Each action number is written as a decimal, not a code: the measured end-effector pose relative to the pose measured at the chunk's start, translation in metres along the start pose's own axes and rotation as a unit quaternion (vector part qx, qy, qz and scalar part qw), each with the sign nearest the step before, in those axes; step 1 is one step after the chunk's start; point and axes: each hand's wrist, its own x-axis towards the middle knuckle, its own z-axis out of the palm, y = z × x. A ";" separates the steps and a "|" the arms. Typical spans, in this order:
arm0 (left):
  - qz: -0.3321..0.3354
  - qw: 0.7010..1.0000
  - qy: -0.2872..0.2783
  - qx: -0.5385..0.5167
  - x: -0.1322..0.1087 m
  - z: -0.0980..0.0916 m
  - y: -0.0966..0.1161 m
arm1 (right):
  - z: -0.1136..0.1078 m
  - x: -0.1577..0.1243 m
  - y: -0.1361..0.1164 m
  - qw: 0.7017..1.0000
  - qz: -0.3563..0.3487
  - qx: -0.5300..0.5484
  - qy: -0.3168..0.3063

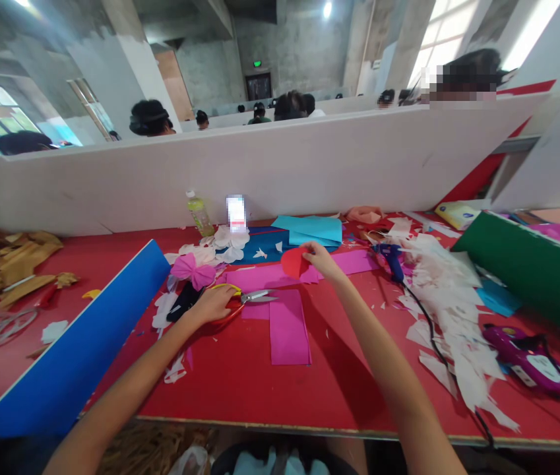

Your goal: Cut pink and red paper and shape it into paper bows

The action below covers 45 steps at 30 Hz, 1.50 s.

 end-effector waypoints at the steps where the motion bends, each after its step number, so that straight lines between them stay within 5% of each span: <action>1: 0.000 1.000 0.002 0.000 -0.001 -0.001 -0.001 | 0.003 -0.008 -0.001 0.998 0.002 0.042 -0.043; 5: -0.021 1.000 0.006 0.004 -0.006 -0.006 -0.004 | 0.031 -0.044 0.004 0.991 -0.001 0.015 -0.130; 11: -0.062 0.998 -0.006 0.010 -0.012 -0.009 -0.011 | 0.059 -0.062 0.018 0.986 -0.011 -0.064 -0.151; 26: -0.098 0.995 -0.006 0.014 -0.005 -0.010 -0.025 | 0.065 -0.076 0.014 0.972 -0.100 -0.133 -0.164; 45: -0.184 0.980 0.042 0.058 0.053 -0.005 -0.019 | 0.065 -0.096 0.012 0.982 -0.130 -0.089 -0.108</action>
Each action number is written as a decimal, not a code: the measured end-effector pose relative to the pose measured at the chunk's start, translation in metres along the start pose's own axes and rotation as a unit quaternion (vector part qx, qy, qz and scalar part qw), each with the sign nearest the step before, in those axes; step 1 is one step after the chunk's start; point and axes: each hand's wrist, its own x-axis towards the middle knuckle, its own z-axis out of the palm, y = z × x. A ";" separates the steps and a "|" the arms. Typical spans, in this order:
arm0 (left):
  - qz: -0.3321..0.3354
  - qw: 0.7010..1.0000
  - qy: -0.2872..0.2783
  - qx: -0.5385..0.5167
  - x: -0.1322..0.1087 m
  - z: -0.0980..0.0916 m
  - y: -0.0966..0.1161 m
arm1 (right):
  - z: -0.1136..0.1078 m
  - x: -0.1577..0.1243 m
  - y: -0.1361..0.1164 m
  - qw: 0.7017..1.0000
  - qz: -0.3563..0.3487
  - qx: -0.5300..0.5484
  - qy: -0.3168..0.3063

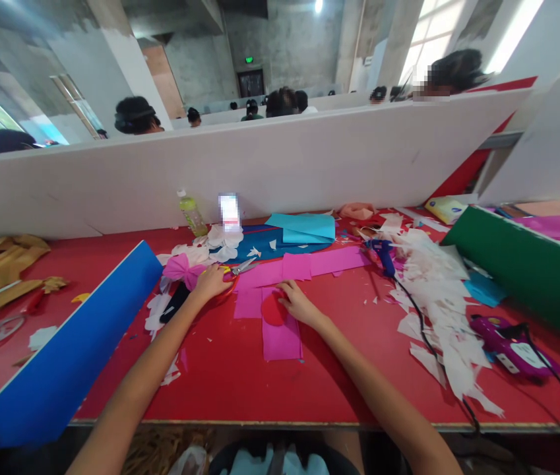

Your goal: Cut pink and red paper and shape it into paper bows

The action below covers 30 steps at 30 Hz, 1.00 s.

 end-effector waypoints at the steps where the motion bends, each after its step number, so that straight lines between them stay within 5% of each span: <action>1: 0.001 1.000 -0.002 -0.003 0.001 0.000 0.002 | 0.000 0.000 0.001 1.000 0.005 0.006 0.004; 5: 0.053 0.997 0.034 -0.043 -0.011 -0.004 0.022 | 0.002 0.000 0.008 0.999 0.033 0.026 0.034; 9: 0.292 0.948 0.011 -0.123 -0.046 0.002 0.061 | 0.006 0.000 0.016 0.995 0.045 0.057 0.070; 11: 0.346 0.930 -0.001 -0.126 -0.062 0.009 0.079 | 0.006 -0.001 0.019 0.992 0.056 0.077 0.080; 21: 0.264 0.959 0.022 -0.102 -0.070 0.016 0.111 | -0.002 -0.003 0.007 0.994 0.047 0.014 0.099; 26: 0.249 0.960 0.038 -0.125 -0.072 0.022 0.113 | -0.009 -0.009 -0.010 0.984 0.036 -0.177 -0.012; 30: 0.234 0.957 0.026 -0.167 -0.072 0.023 0.112 | -0.014 -0.011 -0.017 0.972 0.045 -0.222 -0.063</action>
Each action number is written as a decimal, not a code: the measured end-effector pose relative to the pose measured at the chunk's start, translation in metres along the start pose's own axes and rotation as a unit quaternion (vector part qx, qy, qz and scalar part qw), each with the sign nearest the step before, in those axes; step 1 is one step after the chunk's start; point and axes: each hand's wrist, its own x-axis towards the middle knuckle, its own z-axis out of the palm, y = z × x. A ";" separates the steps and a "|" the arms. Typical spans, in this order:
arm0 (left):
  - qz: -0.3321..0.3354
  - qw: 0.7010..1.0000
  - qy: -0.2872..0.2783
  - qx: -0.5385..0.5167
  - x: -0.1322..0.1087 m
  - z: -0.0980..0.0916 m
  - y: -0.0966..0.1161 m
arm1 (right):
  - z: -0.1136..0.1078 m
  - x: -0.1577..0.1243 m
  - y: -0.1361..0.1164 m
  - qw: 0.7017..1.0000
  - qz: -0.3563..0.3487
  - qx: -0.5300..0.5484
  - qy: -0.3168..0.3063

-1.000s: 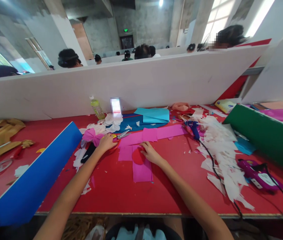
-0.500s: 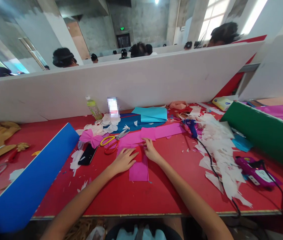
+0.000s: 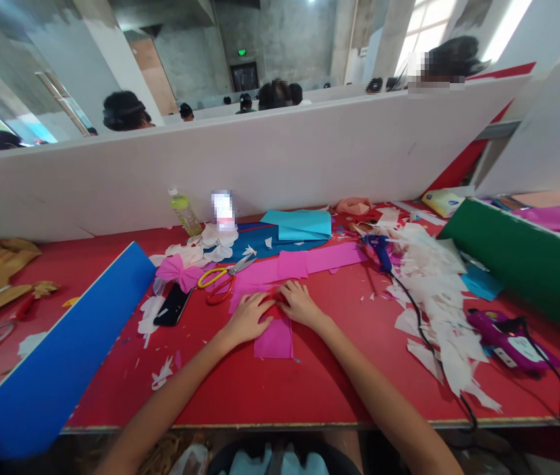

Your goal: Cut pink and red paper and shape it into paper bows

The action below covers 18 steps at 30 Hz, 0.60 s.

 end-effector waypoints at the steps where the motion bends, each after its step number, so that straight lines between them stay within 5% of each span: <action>1: -0.016 1.000 0.005 -0.012 0.001 0.000 -0.001 | -0.002 0.000 -0.001 1.000 -0.002 -0.007 -0.005; 7: -0.188 0.981 0.045 -0.009 0.014 -0.002 -0.021 | -0.012 -0.002 -0.007 0.999 0.000 -0.048 -0.023; 18: -0.223 0.963 0.001 -0.149 0.047 -0.001 -0.031 | -0.012 -0.004 -0.009 0.996 -0.017 -0.087 -0.009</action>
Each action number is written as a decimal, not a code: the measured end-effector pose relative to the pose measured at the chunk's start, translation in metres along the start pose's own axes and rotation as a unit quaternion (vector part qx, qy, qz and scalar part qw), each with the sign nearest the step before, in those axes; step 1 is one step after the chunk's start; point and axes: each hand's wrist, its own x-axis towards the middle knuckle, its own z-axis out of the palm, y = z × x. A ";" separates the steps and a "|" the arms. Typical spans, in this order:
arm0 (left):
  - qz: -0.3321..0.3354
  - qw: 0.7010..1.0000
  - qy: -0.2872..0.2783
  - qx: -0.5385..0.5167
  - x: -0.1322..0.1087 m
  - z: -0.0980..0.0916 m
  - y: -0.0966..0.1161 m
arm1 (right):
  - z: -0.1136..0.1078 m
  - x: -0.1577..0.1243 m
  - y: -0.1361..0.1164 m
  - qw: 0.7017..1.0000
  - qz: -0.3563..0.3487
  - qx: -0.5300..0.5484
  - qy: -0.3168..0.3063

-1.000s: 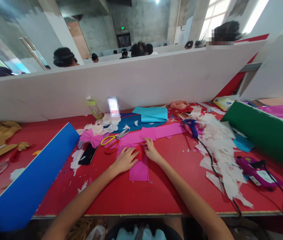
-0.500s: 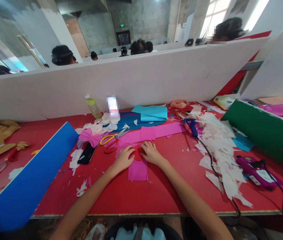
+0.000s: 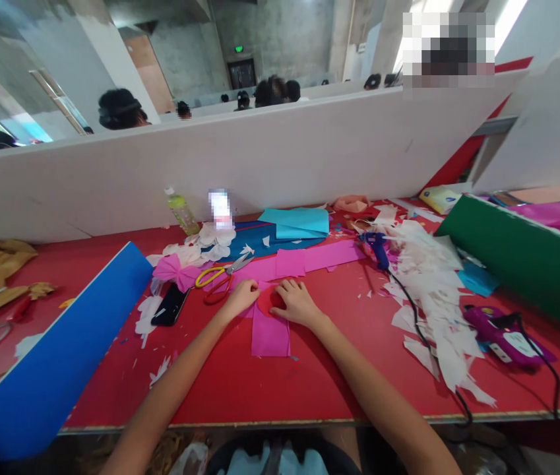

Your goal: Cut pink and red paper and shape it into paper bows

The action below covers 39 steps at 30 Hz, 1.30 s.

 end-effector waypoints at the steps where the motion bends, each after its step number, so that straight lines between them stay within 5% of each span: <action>1: 0.000 1.000 0.000 -0.003 0.001 0.001 0.000 | 0.000 0.000 0.000 1.000 -0.002 -0.001 0.002; 7: -0.022 0.989 0.023 -0.146 0.010 0.010 -0.008 | 0.002 0.000 0.002 1.000 -0.015 -0.009 0.015; 14: -0.020 0.972 -0.053 -0.227 0.017 0.009 -0.008 | 0.002 -0.001 0.001 0.999 -0.022 -0.001 0.039; 20: 0.001 0.967 -0.038 -0.251 0.012 0.004 -0.001 | 0.012 0.001 0.003 0.988 0.050 0.086 0.114; 23: 0.005 0.967 -0.015 -0.256 0.009 -0.001 0.003 | 0.024 0.007 0.011 0.948 0.099 0.237 0.190; 25: 0.015 0.962 -0.005 -0.272 0.006 -0.005 0.006 | 0.028 0.012 0.016 0.892 0.141 0.378 0.202; 30: 0.064 0.949 -0.009 -0.308 -0.003 -0.015 0.014 | 0.020 0.014 0.019 0.742 0.138 0.655 0.037; 32: 0.069 0.954 0.004 -0.292 -0.007 -0.019 0.017 | 0.016 0.012 0.016 0.704 0.134 0.697 -0.011; 39: 0.073 0.962 0.005 -0.264 -0.016 -0.028 0.024 | 0.007 0.010 0.009 0.718 0.143 0.681 0.001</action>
